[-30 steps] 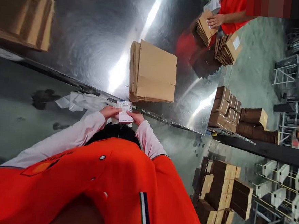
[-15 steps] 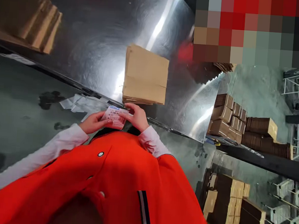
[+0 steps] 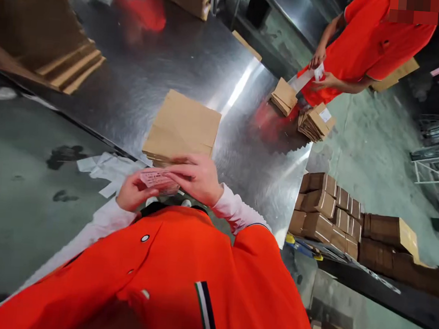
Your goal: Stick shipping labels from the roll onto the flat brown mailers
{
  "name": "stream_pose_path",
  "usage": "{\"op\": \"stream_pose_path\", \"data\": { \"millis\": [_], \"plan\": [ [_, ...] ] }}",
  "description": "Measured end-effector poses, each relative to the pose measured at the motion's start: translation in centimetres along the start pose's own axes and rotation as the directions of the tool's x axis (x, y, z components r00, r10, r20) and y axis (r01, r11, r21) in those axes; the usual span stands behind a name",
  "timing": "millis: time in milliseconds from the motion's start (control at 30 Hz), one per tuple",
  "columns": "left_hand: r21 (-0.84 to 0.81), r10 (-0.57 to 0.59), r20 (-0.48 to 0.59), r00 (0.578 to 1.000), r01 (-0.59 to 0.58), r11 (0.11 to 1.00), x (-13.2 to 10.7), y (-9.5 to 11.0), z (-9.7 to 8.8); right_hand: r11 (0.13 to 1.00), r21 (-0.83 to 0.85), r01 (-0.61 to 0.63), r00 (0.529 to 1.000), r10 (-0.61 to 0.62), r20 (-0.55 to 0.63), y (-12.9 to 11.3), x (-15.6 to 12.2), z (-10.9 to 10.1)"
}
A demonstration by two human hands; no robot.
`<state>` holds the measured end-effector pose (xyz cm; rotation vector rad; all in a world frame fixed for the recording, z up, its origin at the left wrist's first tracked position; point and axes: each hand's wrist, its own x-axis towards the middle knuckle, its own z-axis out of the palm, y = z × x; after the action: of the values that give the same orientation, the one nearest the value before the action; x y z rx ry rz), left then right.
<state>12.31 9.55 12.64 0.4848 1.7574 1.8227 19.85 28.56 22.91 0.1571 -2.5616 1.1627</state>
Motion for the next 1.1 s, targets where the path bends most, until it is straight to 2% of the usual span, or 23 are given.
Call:
{"op": "stream_pose_path", "data": {
  "millis": [67, 133, 233, 333, 433, 533, 600, 700, 833, 967, 1100],
  "plan": [
    [-0.028, -0.056, 0.059, 0.997, 0.058, 0.998, 0.9, -0.7, 1.0, 0.998, -0.041, 0.040, 0.998, -0.041, -0.042, 0.1, 1.2, -1.7],
    [-0.006, -0.102, 0.083, 0.991, 0.103, 0.995, 1.6, -1.6, 2.2, 0.998, -0.066, -0.008, 0.995, 0.002, -0.098, 1.4, 3.4, -3.2],
    [0.052, -0.239, 0.043, 0.970, 0.237, 0.970, 1.8, -2.8, 3.3, 0.984, -0.085, -0.158, 0.979, 0.145, -0.141, 6.2, 7.9, -4.4],
    [-0.027, -0.376, 0.031, 0.926, 0.377, 0.926, 1.6, -2.6, 3.0, 0.935, -0.135, -0.329, 0.943, 0.319, -0.094, 11.7, 11.9, -3.8],
    [-0.208, -0.421, 0.060, 0.905, 0.424, 0.881, 1.7, -0.4, 2.0, 0.876, -0.206, -0.436, 0.900, 0.427, -0.088, 14.9, 14.0, -2.4],
    [-0.298, -0.458, 0.035, 0.888, 0.447, 0.844, 2.8, 2.6, 1.3, 0.836, -0.249, -0.489, 0.872, 0.470, -0.138, 15.7, 14.7, -1.5],
    [-0.293, -0.462, -0.002, 0.887, 0.441, 0.848, 3.8, 4.2, 1.3, 0.819, -0.257, -0.514, 0.858, 0.485, -0.169, 15.9, 15.1, -1.4],
    [-0.241, -0.452, -0.034, 0.891, 0.431, 0.869, 5.2, 5.5, 1.7, 0.813, -0.248, -0.526, 0.850, 0.490, -0.196, 16.7, 15.7, -1.3],
    [-0.234, -0.428, -0.030, 0.903, 0.410, 0.881, 6.1, 5.9, 2.1, 0.815, -0.234, -0.531, 0.845, 0.489, -0.216, 17.6, 16.4, -1.0],
    [-0.244, -0.430, -0.018, 0.903, 0.413, 0.878, 6.4, 6.1, 2.1, 0.793, -0.293, -0.534, 0.845, 0.491, -0.211, 17.7, 16.4, -0.5],
    [-0.212, -0.446, -0.001, 0.895, 0.435, 0.875, 5.9, 4.9, 1.5, 0.769, -0.355, -0.531, 0.847, 0.467, -0.255, 17.4, 15.8, -0.3]
  ]
}}
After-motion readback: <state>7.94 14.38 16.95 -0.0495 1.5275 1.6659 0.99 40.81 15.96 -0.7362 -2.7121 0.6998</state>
